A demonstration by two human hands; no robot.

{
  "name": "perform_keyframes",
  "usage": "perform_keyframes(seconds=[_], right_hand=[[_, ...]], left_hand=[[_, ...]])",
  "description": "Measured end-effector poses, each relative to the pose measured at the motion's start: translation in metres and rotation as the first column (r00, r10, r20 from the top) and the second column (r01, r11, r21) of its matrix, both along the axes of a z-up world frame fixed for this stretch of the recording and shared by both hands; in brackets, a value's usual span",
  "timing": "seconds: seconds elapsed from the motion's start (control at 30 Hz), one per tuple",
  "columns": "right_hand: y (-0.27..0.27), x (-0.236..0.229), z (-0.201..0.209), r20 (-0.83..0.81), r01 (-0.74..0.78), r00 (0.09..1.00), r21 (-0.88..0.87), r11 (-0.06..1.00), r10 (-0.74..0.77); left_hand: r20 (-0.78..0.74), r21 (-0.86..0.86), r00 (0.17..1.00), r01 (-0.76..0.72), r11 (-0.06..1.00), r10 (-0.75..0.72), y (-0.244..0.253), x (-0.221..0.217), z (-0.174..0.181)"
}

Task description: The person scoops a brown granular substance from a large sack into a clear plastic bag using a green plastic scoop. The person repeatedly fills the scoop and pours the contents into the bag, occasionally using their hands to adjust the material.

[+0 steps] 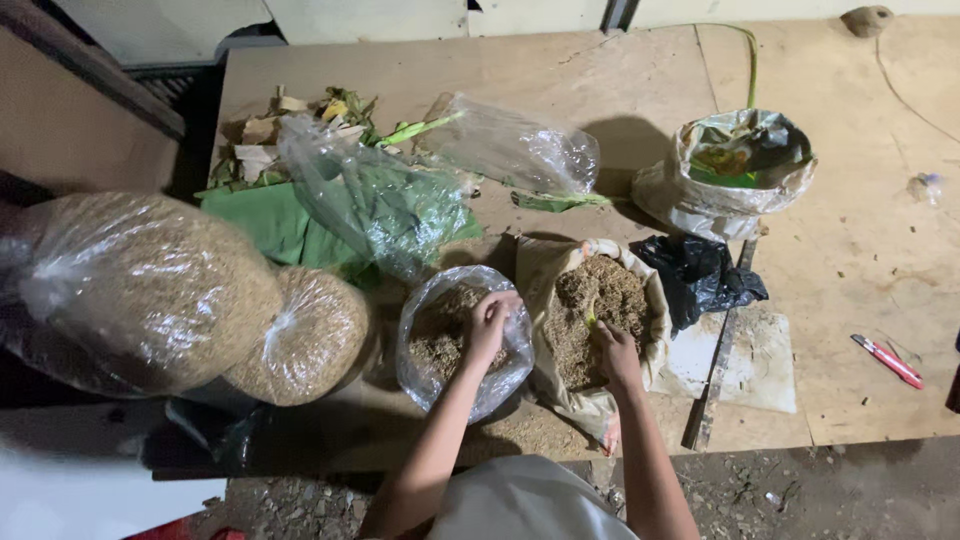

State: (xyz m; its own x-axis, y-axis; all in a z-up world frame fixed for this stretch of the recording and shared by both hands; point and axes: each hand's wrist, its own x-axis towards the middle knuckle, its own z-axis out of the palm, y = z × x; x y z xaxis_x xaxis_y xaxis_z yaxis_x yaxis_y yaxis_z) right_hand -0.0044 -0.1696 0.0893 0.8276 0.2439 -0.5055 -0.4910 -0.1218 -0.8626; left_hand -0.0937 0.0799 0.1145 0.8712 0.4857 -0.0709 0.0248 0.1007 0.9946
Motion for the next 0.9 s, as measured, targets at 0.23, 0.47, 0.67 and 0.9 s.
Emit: perform_keyframes(seconds=[0.23, 0.47, 0.67, 0.9], right_hand=[[0.050, -0.028, 0.033, 0.129, -0.273, 0.947, -0.155, 0.950, 0.293], [0.108, -0.069, 0.032, 0.440, -0.354, 0.653, -0.544, 0.761, 0.617], [0.129, -0.095, 0.046, 0.505, -0.300, 0.535, -0.637, 0.711, 0.678], [0.108, -0.098, 0.070, 0.725, -0.094, 0.473, -0.524, 0.847, 0.501]], left_hand=[[-0.001, -0.013, 0.986, -0.168, 0.986, 0.168, 0.036, -0.047, -0.006], [0.071, -0.035, 0.942, -0.326, 0.945, 0.328, 0.060, -0.079, -0.028], [0.120, 0.042, 0.925, -0.368, 0.929, 0.361, 0.066, -0.088, -0.044], [-0.026, -0.120, 0.959, -0.284, 0.951, 0.283, 0.043, -0.076, -0.032]])
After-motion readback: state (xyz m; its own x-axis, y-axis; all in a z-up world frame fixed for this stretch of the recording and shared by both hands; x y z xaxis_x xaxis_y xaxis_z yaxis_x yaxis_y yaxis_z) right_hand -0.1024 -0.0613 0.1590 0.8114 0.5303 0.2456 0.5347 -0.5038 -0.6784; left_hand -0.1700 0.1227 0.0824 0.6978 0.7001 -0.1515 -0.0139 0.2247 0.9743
